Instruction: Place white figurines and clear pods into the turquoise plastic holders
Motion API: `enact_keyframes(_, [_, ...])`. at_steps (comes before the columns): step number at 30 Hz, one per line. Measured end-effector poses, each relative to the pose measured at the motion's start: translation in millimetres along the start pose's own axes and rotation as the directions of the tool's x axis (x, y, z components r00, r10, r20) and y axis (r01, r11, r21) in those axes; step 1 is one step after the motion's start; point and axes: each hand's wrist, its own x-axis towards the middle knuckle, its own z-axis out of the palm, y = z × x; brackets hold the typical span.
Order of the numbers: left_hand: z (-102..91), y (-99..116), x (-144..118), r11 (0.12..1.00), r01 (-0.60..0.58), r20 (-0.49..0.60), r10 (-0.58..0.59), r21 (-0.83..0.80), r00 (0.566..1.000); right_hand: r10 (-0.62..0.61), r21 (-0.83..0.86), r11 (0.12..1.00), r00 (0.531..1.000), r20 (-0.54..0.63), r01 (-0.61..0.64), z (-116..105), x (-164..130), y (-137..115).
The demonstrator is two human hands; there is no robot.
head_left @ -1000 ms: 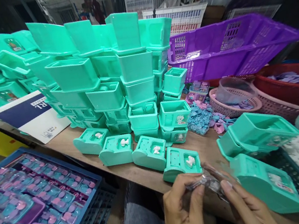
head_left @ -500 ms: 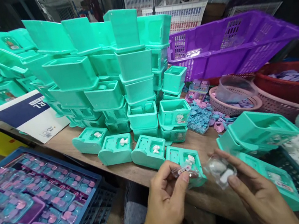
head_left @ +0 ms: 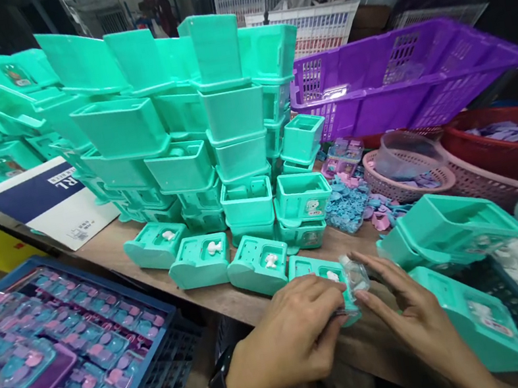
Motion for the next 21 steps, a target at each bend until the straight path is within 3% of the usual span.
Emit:
enact_keyframes(6, [-2.2,0,6,0.996,-0.017,0.097,0.008,0.092,0.995,-0.152,-0.156,0.976,0.988,0.009,0.151,-3,1,3])
enact_keyframes(11, [-3.0,0,14,0.986,-0.128,0.12,0.115,0.109,0.986,-0.262,-0.233,0.94,0.965,-0.026,0.249,1,-3,12])
enact_keyframes(14, [25.0,-33,13,0.946,-0.25,0.084,0.237,0.206,0.968,-0.266,-0.235,0.935,0.963,0.035,0.267,4,-8,23])
enact_keyframes(16, [49.9,-63,13,0.877,-0.359,-0.053,0.395,0.318,0.917,-0.255,-0.214,0.939,0.963,0.092,0.269,6,-11,31])
enact_keyframes(18, [67.6,-88,14,0.83,-0.39,-0.134,0.474,0.398,0.87,-0.242,-0.208,0.943,0.964,0.111,0.261,9,-13,36])
enact_keyframes(20, [70.1,-97,16,0.809,-0.407,-0.176,0.515,0.425,0.839,-0.222,-0.227,0.944,0.97,0.095,0.239,14,-15,38])
enact_keyframes(21, [65.7,-96,16,0.807,-0.42,-0.149,0.516,0.415,0.844,-0.204,-0.244,0.945,0.975,0.083,0.219,17,-16,39])
